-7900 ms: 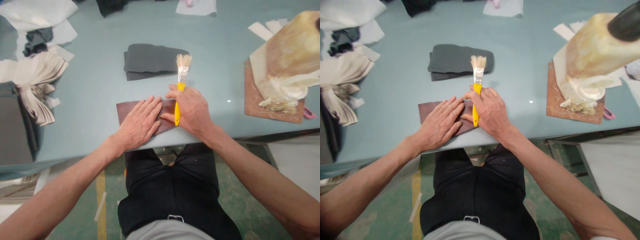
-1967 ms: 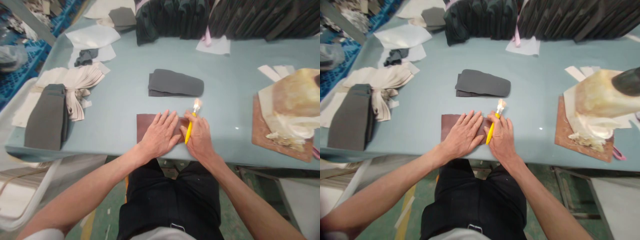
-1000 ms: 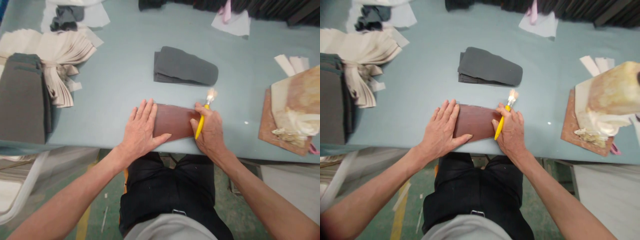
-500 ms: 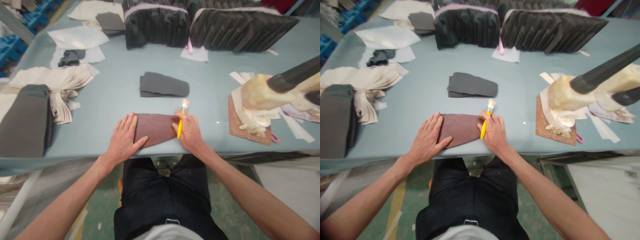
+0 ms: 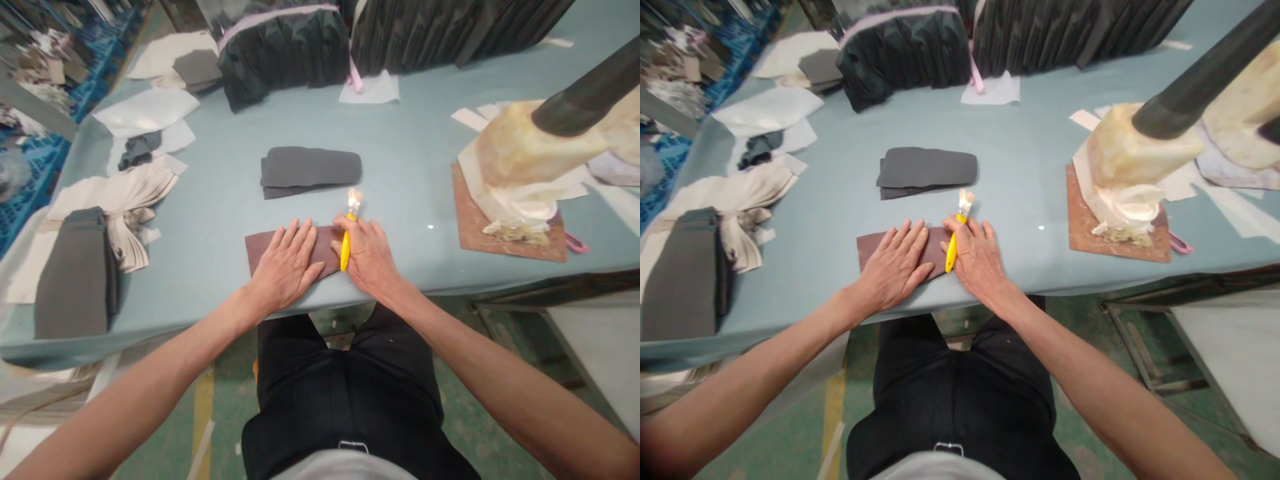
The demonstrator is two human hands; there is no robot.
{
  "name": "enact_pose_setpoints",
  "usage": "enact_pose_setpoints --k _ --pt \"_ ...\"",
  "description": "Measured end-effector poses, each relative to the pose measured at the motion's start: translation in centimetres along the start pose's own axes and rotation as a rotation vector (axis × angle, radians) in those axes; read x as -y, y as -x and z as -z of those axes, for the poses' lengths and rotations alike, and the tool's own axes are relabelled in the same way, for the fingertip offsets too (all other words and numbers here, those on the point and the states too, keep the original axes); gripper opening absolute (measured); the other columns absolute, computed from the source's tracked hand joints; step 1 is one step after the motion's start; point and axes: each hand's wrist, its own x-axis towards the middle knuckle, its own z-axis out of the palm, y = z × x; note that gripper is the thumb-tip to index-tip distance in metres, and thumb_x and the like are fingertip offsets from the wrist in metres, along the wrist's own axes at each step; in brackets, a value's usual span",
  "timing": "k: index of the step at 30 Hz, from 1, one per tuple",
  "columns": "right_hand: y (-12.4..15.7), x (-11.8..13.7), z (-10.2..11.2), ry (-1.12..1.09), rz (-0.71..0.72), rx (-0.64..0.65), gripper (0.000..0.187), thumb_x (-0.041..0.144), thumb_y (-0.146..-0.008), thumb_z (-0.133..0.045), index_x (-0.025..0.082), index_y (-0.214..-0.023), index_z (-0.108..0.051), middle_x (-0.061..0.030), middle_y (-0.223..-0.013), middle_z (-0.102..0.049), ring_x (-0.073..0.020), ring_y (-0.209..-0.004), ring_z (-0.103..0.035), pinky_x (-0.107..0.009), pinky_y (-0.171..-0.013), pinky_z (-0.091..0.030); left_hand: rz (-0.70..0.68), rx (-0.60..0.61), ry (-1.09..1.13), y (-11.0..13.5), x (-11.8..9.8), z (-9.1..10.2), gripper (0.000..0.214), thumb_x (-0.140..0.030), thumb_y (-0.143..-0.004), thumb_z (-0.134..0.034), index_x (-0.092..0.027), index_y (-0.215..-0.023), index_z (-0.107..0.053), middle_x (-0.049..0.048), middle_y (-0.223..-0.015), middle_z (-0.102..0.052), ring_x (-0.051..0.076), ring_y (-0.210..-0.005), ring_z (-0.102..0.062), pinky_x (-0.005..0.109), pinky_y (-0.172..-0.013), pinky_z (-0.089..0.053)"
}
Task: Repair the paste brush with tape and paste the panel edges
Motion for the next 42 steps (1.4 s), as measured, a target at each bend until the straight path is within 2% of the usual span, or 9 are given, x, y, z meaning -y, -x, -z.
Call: enact_pose_setpoints --k 4,8,14,18,23,29,33,37,42 --pt "-0.1 -0.1 0.1 -0.043 -0.006 0.011 0.037 0.025 -0.108 -0.044 0.023 -0.146 -0.048 -0.0127 -0.151 -0.062 -0.0324 -0.142 -0.051 -0.059 -0.118 -0.033 -0.112 -0.001 0.086 -2.6 -1.3 -0.3 0.072 -0.048 -0.111 -0.032 -0.001 -0.165 -0.028 0.0218 -0.174 -0.027 0.038 -0.163 -0.024 0.053 -0.132 -0.024" --pt "-0.2 -0.2 0.4 -0.164 -0.048 -0.059 0.034 0.029 -0.109 -0.043 0.024 -0.142 -0.050 -0.0137 -0.146 -0.064 -0.0317 -0.139 -0.056 -0.060 -0.119 -0.037 -0.126 -0.010 0.119 -2.9 -1.2 -0.2 0.073 -0.050 -0.111 -0.028 0.000 -0.164 -0.029 0.0243 -0.174 -0.028 0.038 -0.163 -0.024 0.055 -0.131 -0.026" --pt "0.3 -0.4 1.9 -0.507 -0.186 -0.253 0.037 0.046 -0.113 -0.035 0.025 -0.141 -0.047 -0.0131 -0.144 -0.062 -0.0240 -0.137 -0.060 -0.044 -0.115 -0.050 -0.100 0.000 0.139 -3.6 -1.3 0.0 0.077 -0.056 -0.110 -0.031 0.000 -0.163 -0.032 0.0251 -0.174 -0.027 0.039 -0.164 -0.021 0.057 -0.132 -0.022" --pt "0.5 -0.5 2.5 -0.540 -0.236 -0.284 0.047 0.056 -0.112 -0.030 0.025 -0.138 -0.052 -0.0122 -0.145 -0.059 -0.0245 -0.138 -0.059 -0.042 -0.116 -0.050 -0.073 0.023 0.151 -5.6 -2.3 0.2 0.076 -0.055 -0.109 -0.035 -0.004 -0.165 -0.030 0.0221 -0.175 -0.027 0.040 -0.164 -0.020 0.059 -0.131 -0.022" --pt "0.6 -0.6 2.3 -0.574 -0.284 -0.318 0.051 0.054 -0.113 -0.024 0.025 -0.141 -0.056 -0.0110 -0.145 -0.056 -0.0264 -0.138 -0.058 -0.047 -0.116 -0.051 -0.066 0.052 0.162 -7.4 -3.1 0.4 0.076 -0.054 -0.108 -0.040 -0.007 -0.167 -0.027 0.0200 -0.174 -0.029 0.043 -0.162 -0.024 0.061 -0.130 -0.021" --pt "0.7 -0.9 2.2 -0.634 -0.307 -0.333 0.051 0.054 -0.113 -0.026 0.026 -0.138 -0.060 -0.0109 -0.144 -0.057 -0.0267 -0.137 -0.059 -0.047 -0.116 -0.052 -0.048 0.054 0.159 -7.6 -3.3 0.5 0.074 -0.053 -0.106 -0.042 -0.012 -0.167 -0.028 0.0182 -0.175 -0.030 0.043 -0.161 -0.025 0.064 -0.128 -0.023" --pt "0.4 -0.7 1.9 -0.722 -0.341 -0.367 0.041 0.053 -0.112 -0.035 0.025 -0.134 -0.056 -0.0115 -0.136 -0.067 -0.0241 -0.122 -0.070 -0.044 -0.106 -0.059 -0.037 0.040 0.154 -7.5 -3.3 0.5 0.075 -0.054 -0.107 -0.042 -0.009 -0.166 -0.031 0.0195 -0.174 -0.031 0.043 -0.161 -0.026 0.063 -0.127 -0.025" --pt "0.6 -0.4 1.9 -0.640 -0.395 -0.406 0.031 0.048 -0.111 -0.039 0.026 -0.127 -0.055 -0.0089 -0.118 -0.078 -0.0243 -0.107 -0.077 -0.043 -0.096 -0.062 0.020 -0.016 0.189 -7.5 -3.3 0.1 0.095 -0.068 -0.100 -0.048 0.001 -0.164 -0.028 0.0268 -0.172 -0.030 0.042 -0.162 -0.026 0.062 -0.130 -0.023" --pt "1.4 -0.2 2.6 -0.375 -0.425 -0.354 0.027 0.039 -0.109 -0.040 0.025 -0.122 -0.059 -0.0074 -0.107 -0.082 -0.0276 -0.097 -0.079 -0.042 -0.085 -0.060 0.017 -0.082 0.189 -5.7 -3.3 0.5 0.111 -0.080 -0.089 -0.057 -0.004 -0.164 -0.028 0.0265 -0.172 -0.032 0.043 -0.162 -0.024 0.063 -0.131 -0.018"
